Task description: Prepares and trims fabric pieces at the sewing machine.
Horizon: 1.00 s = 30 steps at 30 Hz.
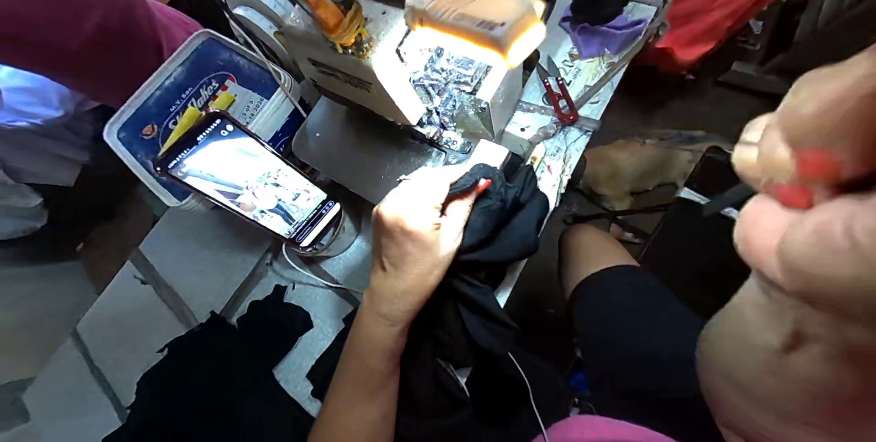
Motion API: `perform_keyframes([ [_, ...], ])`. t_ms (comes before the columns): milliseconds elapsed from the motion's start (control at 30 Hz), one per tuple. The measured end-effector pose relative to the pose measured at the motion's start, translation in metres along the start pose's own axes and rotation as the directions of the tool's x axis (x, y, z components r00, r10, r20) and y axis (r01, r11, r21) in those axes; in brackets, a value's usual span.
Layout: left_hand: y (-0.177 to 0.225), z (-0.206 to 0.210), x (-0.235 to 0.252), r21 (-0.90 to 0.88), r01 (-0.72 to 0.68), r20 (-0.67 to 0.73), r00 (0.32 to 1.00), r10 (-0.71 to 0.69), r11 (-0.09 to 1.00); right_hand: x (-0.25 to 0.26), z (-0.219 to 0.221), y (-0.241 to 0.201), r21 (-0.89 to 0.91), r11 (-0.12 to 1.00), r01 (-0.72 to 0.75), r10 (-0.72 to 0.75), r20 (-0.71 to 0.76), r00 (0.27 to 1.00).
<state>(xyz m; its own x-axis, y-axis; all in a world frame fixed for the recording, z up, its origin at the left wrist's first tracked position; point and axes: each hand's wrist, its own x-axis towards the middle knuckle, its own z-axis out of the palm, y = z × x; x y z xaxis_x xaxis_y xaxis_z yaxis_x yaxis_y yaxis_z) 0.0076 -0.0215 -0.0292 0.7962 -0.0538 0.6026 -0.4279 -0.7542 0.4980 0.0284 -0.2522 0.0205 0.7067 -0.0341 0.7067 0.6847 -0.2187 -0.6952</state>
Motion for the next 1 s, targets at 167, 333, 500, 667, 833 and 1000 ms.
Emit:
perform_keyframes([
  [167, 0.001, -0.019, 0.003, -0.183, 0.188, 0.133, 0.977, -0.165, 0.965, 0.005, 0.008, 0.018, -0.012, 1.000, -0.025, 0.027, 0.200, 0.979],
  [333, 0.002, -0.024, 0.006, -0.298, 0.135, 0.128, 0.987, -0.100, 0.945, -0.022, 0.059, 0.033, 0.051, 0.980, -0.195, 0.150, 0.457, 0.877],
  [500, -0.003, -0.024, 0.005, -0.352, 0.134, 0.072, 0.991, -0.116, 0.926, -0.021, 0.067, 0.036, 0.008, 0.997, -0.074, 0.063, 0.446, 0.893],
  [667, -0.002, -0.018, 0.002, -0.148, -0.036, -0.072, 0.997, 0.026, 0.988, -0.019, 0.061, 0.039, -0.128, 0.982, 0.137, -0.079, 0.379, 0.922],
  [833, -0.006, -0.012, 0.000, -0.035, -0.205, -0.144, 0.970, 0.198, 0.978, -0.016, 0.053, 0.045, 0.060, 0.988, 0.145, -0.155, 0.519, 0.841],
  [1000, -0.009, -0.007, -0.003, 0.189, -0.254, -0.221, 0.930, 0.293, 0.949, -0.017, 0.055, 0.046, -0.030, 0.967, 0.254, -0.206, 0.495, 0.844],
])
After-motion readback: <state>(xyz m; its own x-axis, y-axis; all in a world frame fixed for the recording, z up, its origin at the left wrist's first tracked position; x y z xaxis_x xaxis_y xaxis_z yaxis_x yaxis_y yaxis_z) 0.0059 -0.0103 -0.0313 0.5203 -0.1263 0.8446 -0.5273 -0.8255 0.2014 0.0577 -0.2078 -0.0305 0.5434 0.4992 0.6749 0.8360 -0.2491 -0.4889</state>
